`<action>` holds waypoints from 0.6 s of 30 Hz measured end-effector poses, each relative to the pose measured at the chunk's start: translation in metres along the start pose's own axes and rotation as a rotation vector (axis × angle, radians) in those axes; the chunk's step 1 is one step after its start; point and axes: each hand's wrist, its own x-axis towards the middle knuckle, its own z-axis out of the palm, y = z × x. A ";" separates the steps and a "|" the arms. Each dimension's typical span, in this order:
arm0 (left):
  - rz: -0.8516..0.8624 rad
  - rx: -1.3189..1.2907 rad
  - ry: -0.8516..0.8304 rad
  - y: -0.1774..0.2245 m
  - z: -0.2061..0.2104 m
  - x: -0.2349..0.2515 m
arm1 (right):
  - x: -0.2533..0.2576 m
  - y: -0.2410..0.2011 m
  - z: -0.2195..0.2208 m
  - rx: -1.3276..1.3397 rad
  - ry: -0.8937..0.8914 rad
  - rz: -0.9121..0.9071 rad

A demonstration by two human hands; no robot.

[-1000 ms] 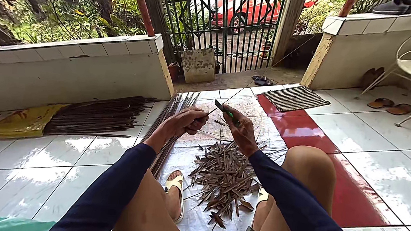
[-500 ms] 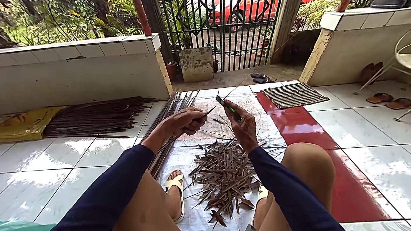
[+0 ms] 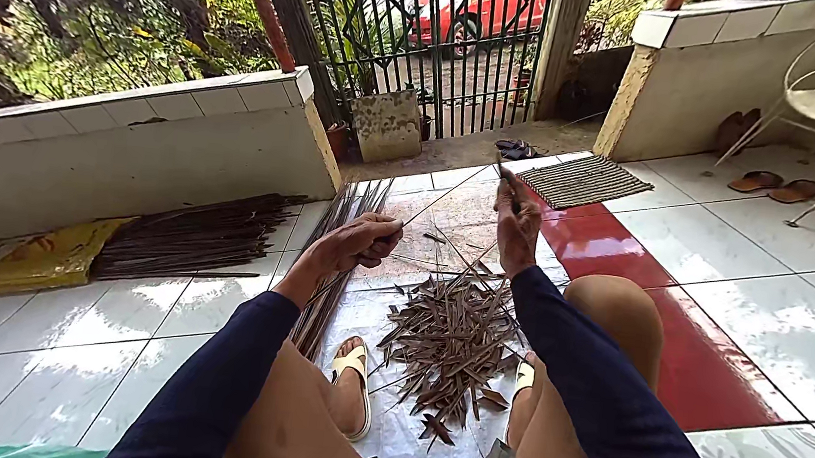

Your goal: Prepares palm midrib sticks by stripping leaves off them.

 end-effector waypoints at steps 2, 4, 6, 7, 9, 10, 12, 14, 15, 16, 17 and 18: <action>0.044 0.011 0.048 -0.002 -0.002 -0.001 | 0.003 -0.005 -0.003 0.031 0.072 0.027; 0.074 0.062 0.090 -0.001 -0.002 0.002 | -0.011 -0.017 -0.003 -0.019 -0.001 0.053; 0.100 0.134 0.111 0.000 0.004 0.011 | -0.032 -0.021 0.006 -0.018 -0.191 0.068; 0.120 0.167 0.109 0.000 0.007 0.015 | -0.038 -0.019 0.017 0.020 -0.281 0.069; 0.150 0.215 0.086 0.000 0.013 0.020 | -0.047 -0.021 0.035 0.051 -0.411 0.067; 0.164 0.225 0.072 0.000 0.017 0.022 | -0.050 -0.021 0.041 0.061 -0.437 0.062; 0.188 0.213 0.041 0.000 0.023 0.026 | -0.053 -0.018 0.045 0.074 -0.415 0.071; 0.201 0.203 0.018 0.000 0.025 0.028 | -0.051 -0.013 0.046 0.069 -0.385 0.100; 0.204 0.197 0.008 0.000 0.024 0.028 | -0.050 -0.012 0.045 0.070 -0.372 0.109; 0.204 0.196 -0.001 0.000 0.024 0.028 | -0.048 -0.012 0.045 0.074 -0.348 0.115; 0.194 0.203 -0.004 0.000 0.024 0.028 | -0.046 -0.014 0.045 0.075 -0.316 0.120; 0.181 0.213 -0.006 -0.001 0.022 0.027 | -0.043 -0.016 0.043 0.060 -0.283 0.124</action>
